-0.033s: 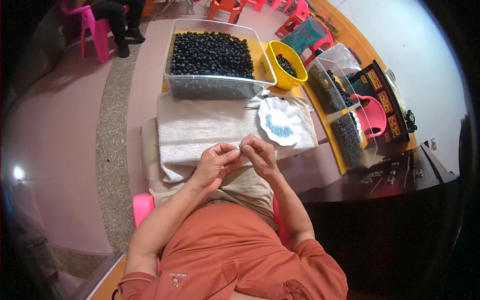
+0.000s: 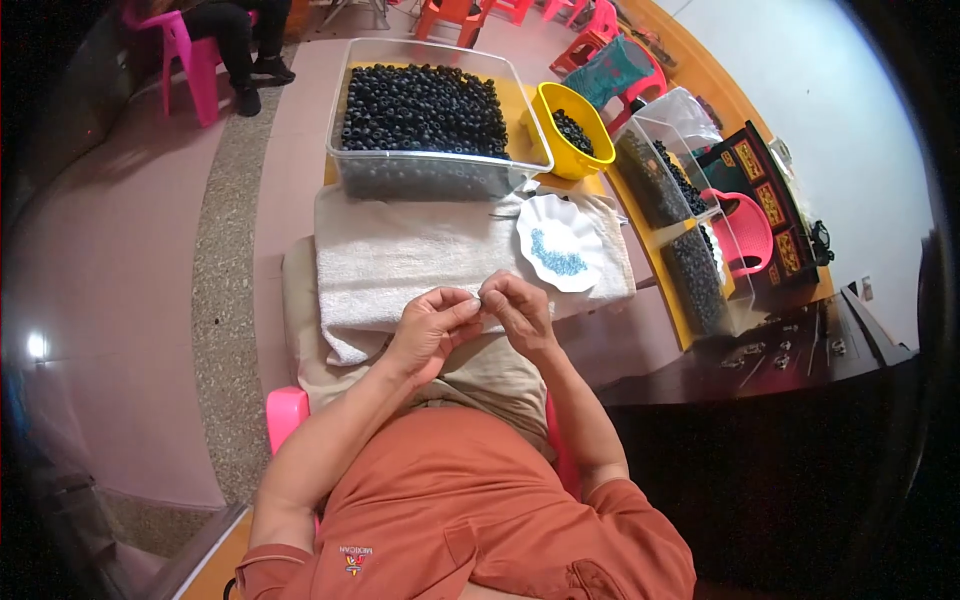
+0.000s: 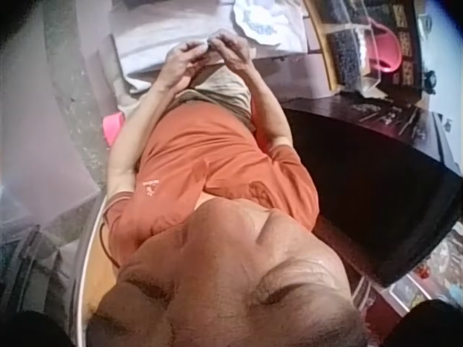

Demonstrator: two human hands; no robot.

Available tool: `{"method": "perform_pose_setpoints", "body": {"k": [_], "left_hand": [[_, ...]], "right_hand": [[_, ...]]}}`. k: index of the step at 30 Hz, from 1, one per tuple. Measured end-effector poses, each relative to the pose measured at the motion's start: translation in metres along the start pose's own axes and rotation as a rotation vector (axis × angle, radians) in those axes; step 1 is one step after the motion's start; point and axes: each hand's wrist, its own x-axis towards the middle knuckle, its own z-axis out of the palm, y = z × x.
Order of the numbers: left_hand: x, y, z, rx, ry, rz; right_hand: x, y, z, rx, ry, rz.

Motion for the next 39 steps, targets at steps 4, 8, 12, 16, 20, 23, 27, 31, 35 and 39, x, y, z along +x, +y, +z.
{"method": "perform_pose_setpoints", "body": {"k": [4,8,12,16,20,23,27,31,35,39], "left_hand": [[-0.001,-0.001,-0.001,-0.039,-0.004,0.005],[0.0,-0.002,0.0,-0.072,-0.001,0.007],[-0.001,0.0,0.004,-0.04,0.02,0.001],[0.001,-0.001,0.0,-0.049,0.021,0.015],[0.002,-0.002,-0.003,-0.03,-0.008,0.019],[0.0,0.0,-0.001,0.017,-0.009,0.016],[-0.004,0.003,0.007,0.015,-0.017,0.006],[-0.003,0.004,0.003,-0.027,-0.031,0.018],[0.003,0.004,-0.005,-0.076,-0.026,0.04],[0.005,0.007,-0.006,-0.086,-0.039,0.047]], "right_hand": [[-0.004,0.0,0.005,0.098,0.072,0.143],[-0.006,0.003,0.011,0.065,0.11,0.064],[-0.008,0.007,0.02,0.086,0.184,0.054],[-0.007,0.004,0.02,0.261,0.218,0.19],[-0.006,0.001,0.017,0.335,0.187,0.204],[-0.006,0.002,0.014,0.328,0.181,0.203],[-0.01,0.009,0.007,0.224,0.15,0.125],[-0.013,-0.006,0.015,-0.307,0.178,-0.291],[-0.014,-0.014,0.023,-0.525,0.157,-0.413],[0.005,-0.027,-0.005,-0.56,-0.075,-0.346]]}}
